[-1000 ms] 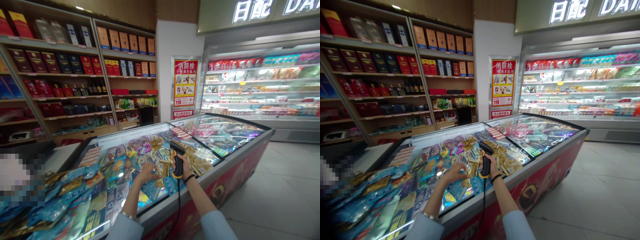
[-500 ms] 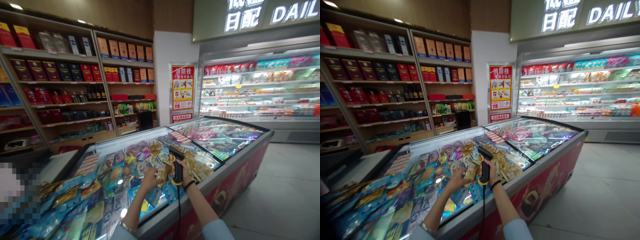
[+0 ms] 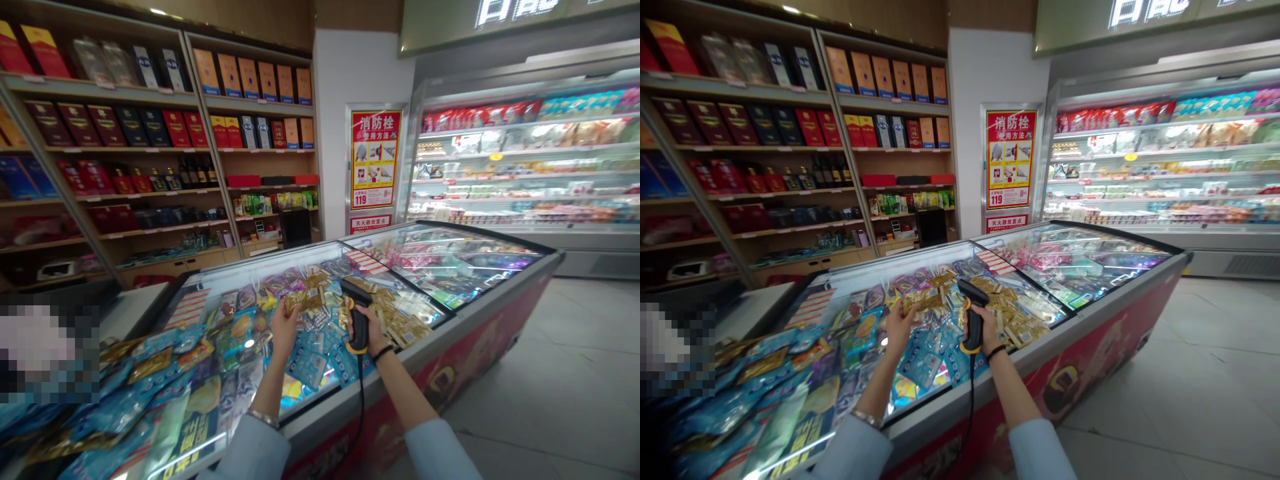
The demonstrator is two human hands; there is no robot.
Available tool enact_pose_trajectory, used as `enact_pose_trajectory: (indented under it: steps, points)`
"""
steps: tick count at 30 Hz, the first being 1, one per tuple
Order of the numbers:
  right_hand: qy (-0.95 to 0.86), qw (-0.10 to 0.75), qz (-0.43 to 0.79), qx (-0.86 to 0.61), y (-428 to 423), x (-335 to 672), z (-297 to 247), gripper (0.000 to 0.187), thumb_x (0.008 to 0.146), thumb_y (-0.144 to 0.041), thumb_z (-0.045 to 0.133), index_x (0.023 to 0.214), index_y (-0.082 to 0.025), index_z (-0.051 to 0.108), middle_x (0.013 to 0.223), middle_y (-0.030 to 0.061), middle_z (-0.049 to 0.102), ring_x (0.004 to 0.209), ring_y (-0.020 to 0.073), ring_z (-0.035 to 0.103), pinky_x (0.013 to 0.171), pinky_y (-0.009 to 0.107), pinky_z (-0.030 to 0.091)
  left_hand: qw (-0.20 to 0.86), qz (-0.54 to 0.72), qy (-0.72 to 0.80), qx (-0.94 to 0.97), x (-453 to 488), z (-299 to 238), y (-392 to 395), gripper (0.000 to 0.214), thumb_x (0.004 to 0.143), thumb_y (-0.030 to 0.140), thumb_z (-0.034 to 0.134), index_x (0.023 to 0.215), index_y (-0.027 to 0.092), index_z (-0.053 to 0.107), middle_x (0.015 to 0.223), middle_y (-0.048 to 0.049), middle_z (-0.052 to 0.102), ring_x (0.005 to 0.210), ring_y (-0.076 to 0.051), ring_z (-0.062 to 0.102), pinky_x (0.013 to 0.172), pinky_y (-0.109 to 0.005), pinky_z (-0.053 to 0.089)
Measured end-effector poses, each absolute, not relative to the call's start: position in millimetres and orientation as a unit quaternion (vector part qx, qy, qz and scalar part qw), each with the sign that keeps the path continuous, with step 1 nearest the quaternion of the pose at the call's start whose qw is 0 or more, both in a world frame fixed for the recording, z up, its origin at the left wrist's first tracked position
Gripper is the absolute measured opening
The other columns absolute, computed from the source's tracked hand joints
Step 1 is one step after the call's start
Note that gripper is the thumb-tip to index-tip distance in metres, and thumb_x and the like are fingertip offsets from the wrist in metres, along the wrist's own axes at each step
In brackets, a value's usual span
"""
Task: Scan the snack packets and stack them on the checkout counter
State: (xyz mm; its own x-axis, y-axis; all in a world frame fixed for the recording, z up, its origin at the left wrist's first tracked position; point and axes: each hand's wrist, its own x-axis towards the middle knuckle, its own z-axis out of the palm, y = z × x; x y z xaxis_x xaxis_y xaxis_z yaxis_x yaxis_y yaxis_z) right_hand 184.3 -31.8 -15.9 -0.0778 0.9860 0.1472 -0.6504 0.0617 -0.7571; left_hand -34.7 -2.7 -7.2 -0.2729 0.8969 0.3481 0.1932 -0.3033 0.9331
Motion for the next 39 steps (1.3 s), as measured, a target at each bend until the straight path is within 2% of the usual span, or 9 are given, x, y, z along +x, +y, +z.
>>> enact_pose_trajectory:
  steps: [6,11,18,26,34,39]
  points:
    - [-0.38,0.625,0.643,-0.229,-32.3,185.3,-17.3,0.03,0.072,-0.042,0.067,0.086,-0.016,0.062,0.054,-0.002,0.058,0.035,0.0122,0.051,0.031,0.023,0.041,0.203,0.651,0.531,0.503,-40.2,3.3,-7.4,0.051,0.074,0.055,0.06,0.107,0.016,0.065,0.086,-0.0045,0.068,0.065,-0.017,0.064,0.059,-0.027,0.052]
    - [-0.413,0.563,0.676,-0.234,-34.6,186.0,-16.5,0.03,0.071,-0.043,0.066,0.082,-0.015,0.06,0.051,-0.0026,0.056,0.032,0.0109,0.049,0.03,0.021,0.037,0.172,0.643,0.562,0.491,-45.0,5.0,-7.2,0.054,0.074,0.056,0.059,0.109,0.015,0.067,0.085,-0.0056,0.069,0.061,-0.016,0.061,0.059,-0.028,0.05]
    - [-0.423,0.538,0.68,-0.263,-37.3,181.5,-15.3,0.032,0.069,-0.043,0.067,0.082,-0.015,0.059,0.05,-0.003,0.057,0.031,0.011,0.049,0.03,0.022,0.036,0.132,0.652,0.566,0.486,-51.1,1.3,-3.5,0.054,0.074,0.057,0.059,0.107,0.016,0.069,0.08,-0.0064,0.071,0.07,-0.021,0.065,0.064,-0.031,0.052]
    - [-0.417,0.533,0.688,-0.262,-39.1,183.5,-15.6,0.026,0.07,-0.042,0.065,0.078,-0.018,0.06,0.051,-0.0038,0.056,0.033,0.0104,0.049,0.032,0.022,0.036,0.127,0.65,0.562,0.496,-50.5,0.4,-3.2,0.047,0.075,0.052,0.062,0.105,0.018,0.071,0.085,-0.0068,0.072,0.076,-0.021,0.065,0.067,-0.03,0.052]
    - [-0.418,0.543,0.678,-0.267,-39.3,183.7,-12.9,0.03,0.07,-0.043,0.065,0.081,-0.017,0.057,0.052,-0.0029,0.057,0.033,0.0111,0.05,0.032,0.022,0.036,0.163,0.644,0.551,0.505,-49.3,-0.4,-3.5,0.05,0.076,0.055,0.06,0.109,0.018,0.068,0.083,-0.0045,0.071,0.056,-0.013,0.058,0.056,-0.026,0.05]
    - [-0.422,0.535,0.673,-0.286,-40.3,185.3,-13.3,0.031,0.068,-0.044,0.066,0.082,-0.017,0.058,0.053,-0.0025,0.057,0.033,0.0111,0.049,0.033,0.022,0.036,0.156,0.654,0.551,0.494,-47.7,-3.8,-3.3,0.042,0.077,0.047,0.062,0.107,0.018,0.069,0.092,-0.0063,0.071,0.073,-0.017,0.064,0.064,-0.027,0.052]
